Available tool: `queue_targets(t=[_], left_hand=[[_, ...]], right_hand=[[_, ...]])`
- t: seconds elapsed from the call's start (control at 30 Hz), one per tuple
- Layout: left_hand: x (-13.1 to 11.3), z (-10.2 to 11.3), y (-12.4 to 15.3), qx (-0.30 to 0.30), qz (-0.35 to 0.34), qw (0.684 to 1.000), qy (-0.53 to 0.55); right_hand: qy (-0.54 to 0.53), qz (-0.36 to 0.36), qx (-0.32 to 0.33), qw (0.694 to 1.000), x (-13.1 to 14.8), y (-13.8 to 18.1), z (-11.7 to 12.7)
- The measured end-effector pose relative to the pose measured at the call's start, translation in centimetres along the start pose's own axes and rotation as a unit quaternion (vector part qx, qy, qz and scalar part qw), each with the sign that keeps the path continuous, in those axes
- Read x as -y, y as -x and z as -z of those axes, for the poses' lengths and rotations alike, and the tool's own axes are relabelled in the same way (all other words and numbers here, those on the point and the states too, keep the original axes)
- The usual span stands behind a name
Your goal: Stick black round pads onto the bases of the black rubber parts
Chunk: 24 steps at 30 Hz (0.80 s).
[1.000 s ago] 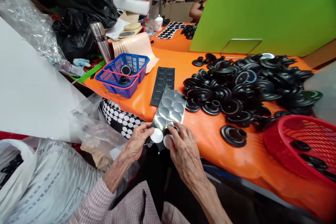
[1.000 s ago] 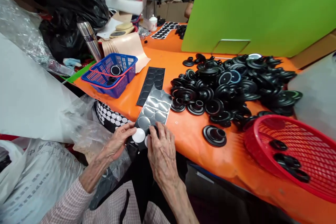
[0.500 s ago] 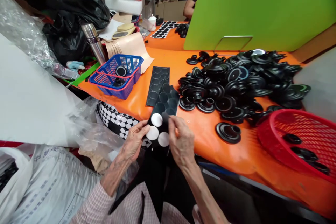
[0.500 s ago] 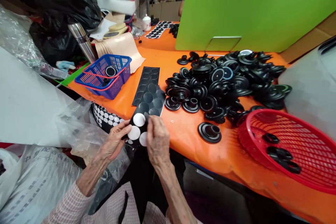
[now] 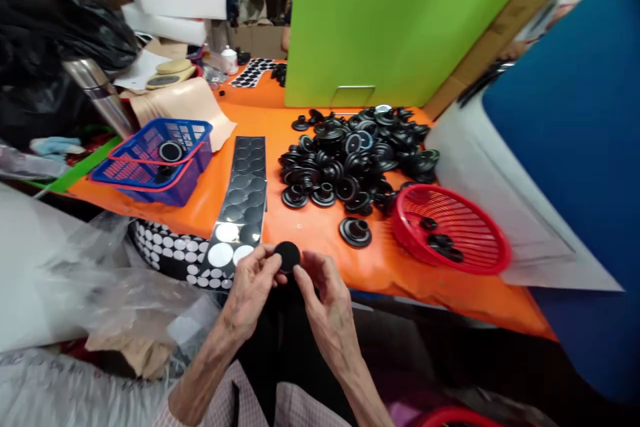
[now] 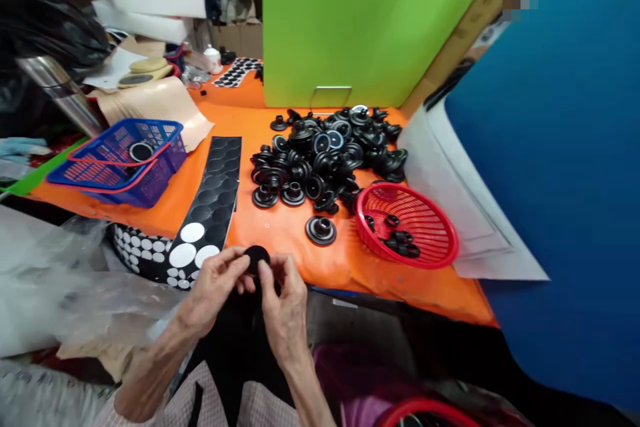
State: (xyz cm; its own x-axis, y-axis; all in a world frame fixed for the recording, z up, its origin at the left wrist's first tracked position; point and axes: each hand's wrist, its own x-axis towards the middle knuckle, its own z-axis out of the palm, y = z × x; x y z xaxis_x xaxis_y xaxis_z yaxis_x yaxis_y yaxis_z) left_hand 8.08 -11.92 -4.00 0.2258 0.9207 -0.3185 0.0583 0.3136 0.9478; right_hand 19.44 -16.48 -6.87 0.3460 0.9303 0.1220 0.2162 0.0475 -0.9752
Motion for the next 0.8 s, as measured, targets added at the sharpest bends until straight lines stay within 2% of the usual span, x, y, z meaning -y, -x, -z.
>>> queue_targets(t=[0.07,0.17,0.2,0.27,0.33,0.37,0.43,0.5,0.53,0.6,0.67,0.73,0.8], left_hand=[[-0.4,-2.1,-0.9,0.005,-0.035,0.994,-0.1],[-0.8,-6.0,-3.4,-0.065,-0.129,0.964,-0.221],[-0.8,-7.4,-4.5,-0.059,-0.158,0.955,-0.244],[-0.4,-9.9,-6.6,0.004,-0.202,0.934,-0.293],[0.1,-11.7,-8.3,0.051,-0.232,0.911,-0.337],[0.4,-12.1,-8.7,0.055,-0.237,0.909,-0.339],[0.7,-12.0,-9.0,0.054,-0.213,0.936,-0.274],[0.7,-10.7,-8.3,0.082,-0.12,0.983,-0.113],[0.6,-9.9,-7.8,0.11,-0.055,0.992,-0.015],[0.2,-8.1,-6.4,0.155,0.06,0.974,0.156],[-0.2,-6.7,-5.0,0.161,0.119,0.948,0.245],[-0.4,-5.6,-3.7,0.157,0.124,0.942,0.271],[-0.3,-4.8,-2.8,0.173,0.101,0.944,0.263]], right_hand=[[-0.032,-0.053,-0.094,0.994,-0.1,-0.4,1.9],[-0.041,-0.058,-0.197,0.978,-0.2,-0.5,4.9],[-0.04,-0.06,-0.207,0.976,-0.3,-0.3,5.9],[-0.033,-0.065,-0.198,0.978,-0.7,0.4,7.8],[-0.017,-0.077,-0.179,0.981,-1.3,1.4,9.5],[-0.01,-0.086,-0.169,0.982,-1.6,1.9,10.2],[-0.001,-0.102,-0.144,0.984,-2.1,2.7,11.2],[0.008,-0.105,-0.119,0.987,-2.3,3.1,11.5],[0.014,-0.097,-0.111,0.989,-2.3,3.1,11.4],[0.021,-0.074,-0.099,0.992,-1.8,2.8,10.8],[0.002,-0.052,-0.093,0.994,-1.1,2.3,9.9],[-0.044,-0.041,-0.096,0.994,-0.2,1.7,9.0],[-0.089,-0.06,-0.094,0.99,0.5,1.3,8.5]])
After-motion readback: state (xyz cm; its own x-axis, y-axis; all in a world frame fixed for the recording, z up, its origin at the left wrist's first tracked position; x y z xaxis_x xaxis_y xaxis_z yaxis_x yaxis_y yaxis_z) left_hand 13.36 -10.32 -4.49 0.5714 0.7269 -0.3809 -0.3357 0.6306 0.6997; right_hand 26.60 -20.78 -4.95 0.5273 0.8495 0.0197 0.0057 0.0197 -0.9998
